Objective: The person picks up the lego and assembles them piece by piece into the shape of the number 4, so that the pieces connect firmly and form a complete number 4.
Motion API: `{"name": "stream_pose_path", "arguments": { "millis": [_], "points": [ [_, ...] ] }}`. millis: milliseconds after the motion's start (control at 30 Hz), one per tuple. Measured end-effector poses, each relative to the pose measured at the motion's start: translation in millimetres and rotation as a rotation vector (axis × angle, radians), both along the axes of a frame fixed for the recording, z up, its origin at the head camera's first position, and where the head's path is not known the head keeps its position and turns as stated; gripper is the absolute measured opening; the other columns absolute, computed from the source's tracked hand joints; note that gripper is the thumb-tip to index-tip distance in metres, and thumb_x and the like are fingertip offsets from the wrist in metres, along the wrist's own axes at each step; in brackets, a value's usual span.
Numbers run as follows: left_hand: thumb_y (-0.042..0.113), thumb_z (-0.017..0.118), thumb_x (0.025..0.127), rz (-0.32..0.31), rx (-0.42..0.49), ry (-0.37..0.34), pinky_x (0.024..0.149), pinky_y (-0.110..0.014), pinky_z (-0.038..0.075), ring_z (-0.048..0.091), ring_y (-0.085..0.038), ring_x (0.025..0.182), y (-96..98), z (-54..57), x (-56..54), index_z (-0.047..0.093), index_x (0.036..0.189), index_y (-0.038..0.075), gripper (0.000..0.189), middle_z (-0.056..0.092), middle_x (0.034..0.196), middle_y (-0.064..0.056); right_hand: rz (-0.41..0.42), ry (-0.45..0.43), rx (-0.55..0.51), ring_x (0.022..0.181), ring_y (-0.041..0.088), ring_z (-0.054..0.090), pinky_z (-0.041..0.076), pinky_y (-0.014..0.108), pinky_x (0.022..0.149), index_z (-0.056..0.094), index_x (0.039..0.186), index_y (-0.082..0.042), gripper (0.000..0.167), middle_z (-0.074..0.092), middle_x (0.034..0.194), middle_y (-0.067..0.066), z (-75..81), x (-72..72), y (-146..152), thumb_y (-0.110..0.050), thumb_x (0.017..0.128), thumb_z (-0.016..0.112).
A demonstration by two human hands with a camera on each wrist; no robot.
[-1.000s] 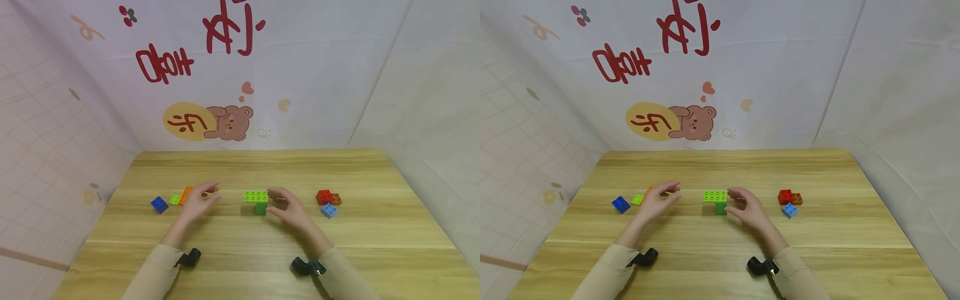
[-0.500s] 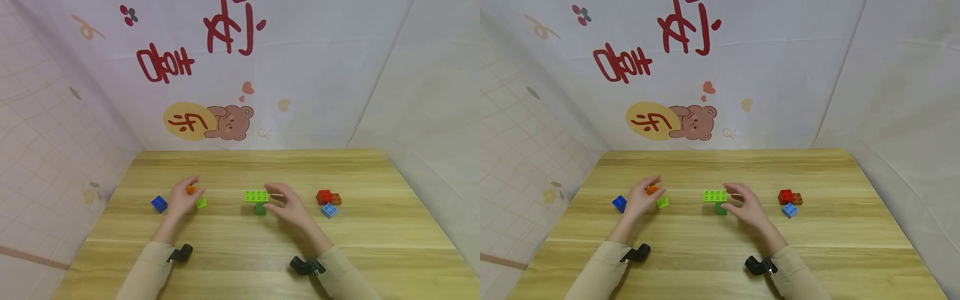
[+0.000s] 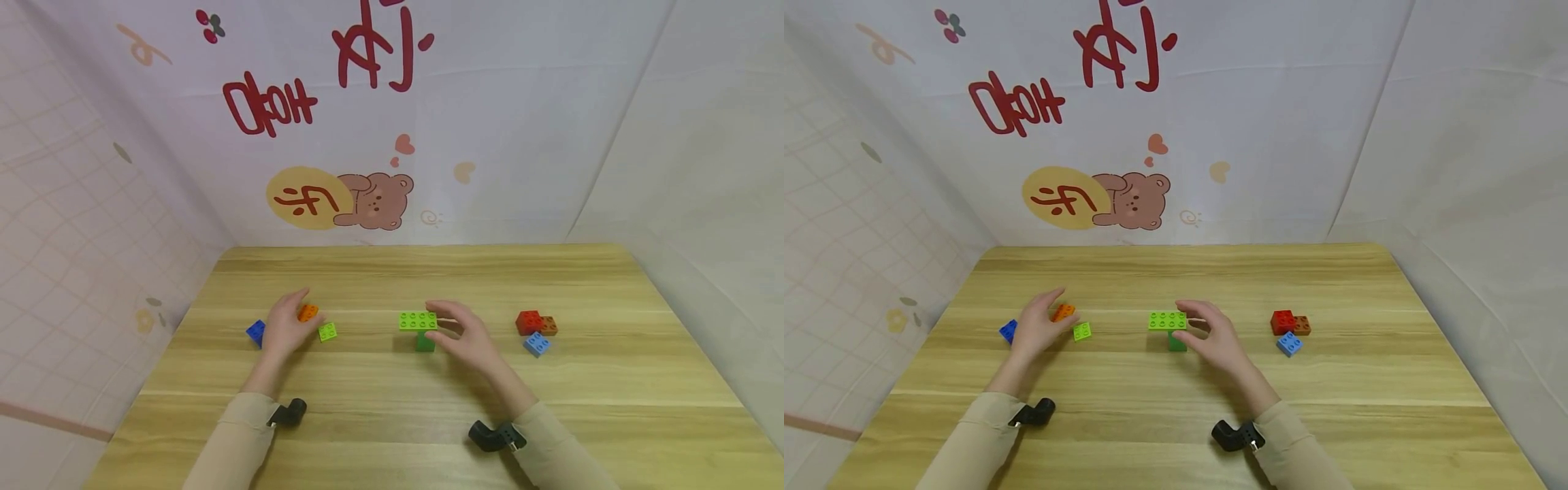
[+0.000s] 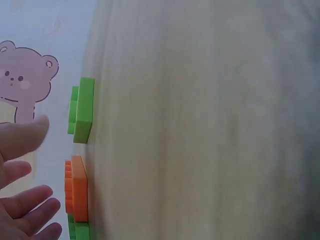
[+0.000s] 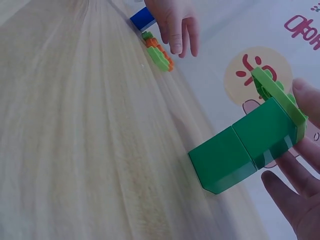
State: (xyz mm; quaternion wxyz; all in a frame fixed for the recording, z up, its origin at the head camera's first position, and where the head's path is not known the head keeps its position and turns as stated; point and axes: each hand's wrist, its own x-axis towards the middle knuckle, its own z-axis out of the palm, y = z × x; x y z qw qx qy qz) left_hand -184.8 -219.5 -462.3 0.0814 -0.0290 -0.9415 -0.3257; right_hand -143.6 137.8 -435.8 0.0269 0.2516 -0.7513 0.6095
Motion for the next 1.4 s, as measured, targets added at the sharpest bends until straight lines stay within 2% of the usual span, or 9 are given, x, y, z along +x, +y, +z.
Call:
{"name": "stream_pose_path", "arguments": {
  "millis": [167,433,733,933,1033,1167,1300,1400],
  "points": [
    [0.024,0.08,0.084,-0.008,-0.019,-0.029,0.11,-0.058,0.031,0.042,-0.046,0.131,-4.8,-1.6,0.0,0.048,0.143,-0.002,0.072,0.05,0.14,-0.027,-0.019,-0.01,0.004,0.115,0.047,0.055,0.047,0.058,0.096,0.056,0.128,0.012,0.046,0.056,0.128,0.029,-4.6,-1.4,-0.8,0.011,0.085,0.071],
    [0.017,0.082,0.082,-0.025,-0.003,-0.063,0.11,-0.056,0.032,0.045,-0.045,0.129,-8.9,-2.5,-0.8,0.049,0.141,-0.005,0.072,0.054,0.136,-0.027,-0.042,0.008,-0.01,0.115,0.041,0.057,0.049,0.052,0.095,0.06,0.128,0.006,0.043,0.058,0.129,0.022,-33.8,-13.9,2.0,0.01,0.086,0.07],
    [0.016,0.08,0.083,0.0,0.023,-0.109,0.108,-0.054,0.035,0.049,-0.043,0.127,-12.8,-7.3,-3.0,0.05,0.14,-0.006,0.068,0.056,0.135,-0.026,-0.044,0.033,-0.032,0.111,0.03,0.06,0.052,0.05,0.092,0.065,0.124,-0.001,0.037,0.062,0.124,0.014,-39.6,-16.2,3.2,0.0,0.088,0.073],
    [0.012,0.081,0.082,-0.004,0.072,-0.113,0.107,-0.053,0.037,0.05,-0.041,0.126,-15.4,-11.4,-4.5,0.055,0.137,-0.005,0.063,0.058,0.134,-0.024,-0.051,0.116,-0.014,0.108,0.022,0.062,0.055,0.045,0.088,0.065,0.121,0.002,0.034,0.063,0.119,0.014,-42.6,-17.5,3.2,0.001,0.088,0.073],
    [0.009,0.08,0.082,-0.021,0.074,-0.105,0.105,-0.052,0.039,0.053,-0.04,0.123,-15.5,-13.8,-5.7,0.058,0.134,-0.005,0.058,0.06,0.131,-0.023,-0.054,0.127,-0.016,0.107,0.023,0.063,0.055,0.045,0.087,0.065,0.12,0.002,0.034,0.064,0.118,0.014,-43.1,-17.8,2.9,0.002,0.087,0.074],
    [0.008,0.08,0.082,-0.031,0.073,-0.101,0.105,-0.052,0.04,0.054,-0.039,0.122,-14.5,-15.7,-6.7,0.061,0.131,-0.003,0.054,0.062,0.129,-0.022,-0.058,0.092,-0.015,0.108,0.029,0.063,0.054,0.048,0.089,0.066,0.12,0.001,0.035,0.064,0.118,0.016,-43.2,-18.0,2.8,0.003,0.086,0.074],
    [0.006,0.079,0.082,-0.026,0.071,-0.105,0.105,-0.052,0.04,0.054,-0.039,0.122,-13.5,-15.9,-7.6,0.063,0.129,-0.003,0.05,0.062,0.128,-0.021,-0.062,0.071,-0.016,0.108,0.039,0.061,0.052,0.055,0.09,0.064,0.12,0.006,0.035,0.062,0.119,0.023,-38.7,-15.8,1.4,0.008,0.086,0.071],
    [0.005,0.078,0.082,-0.02,0.064,-0.102,0.104,-0.052,0.041,0.054,-0.04,0.122,-13.3,-15.8,-7.9,0.065,0.127,-0.002,0.047,0.062,0.128,-0.022,-0.065,0.064,-0.018,0.108,0.037,0.061,0.052,0.055,0.09,0.065,0.119,0.005,0.035,0.063,0.118,0.022,-38.7,-15.6,1.4,0.009,0.085,0.072]
  ]
}}
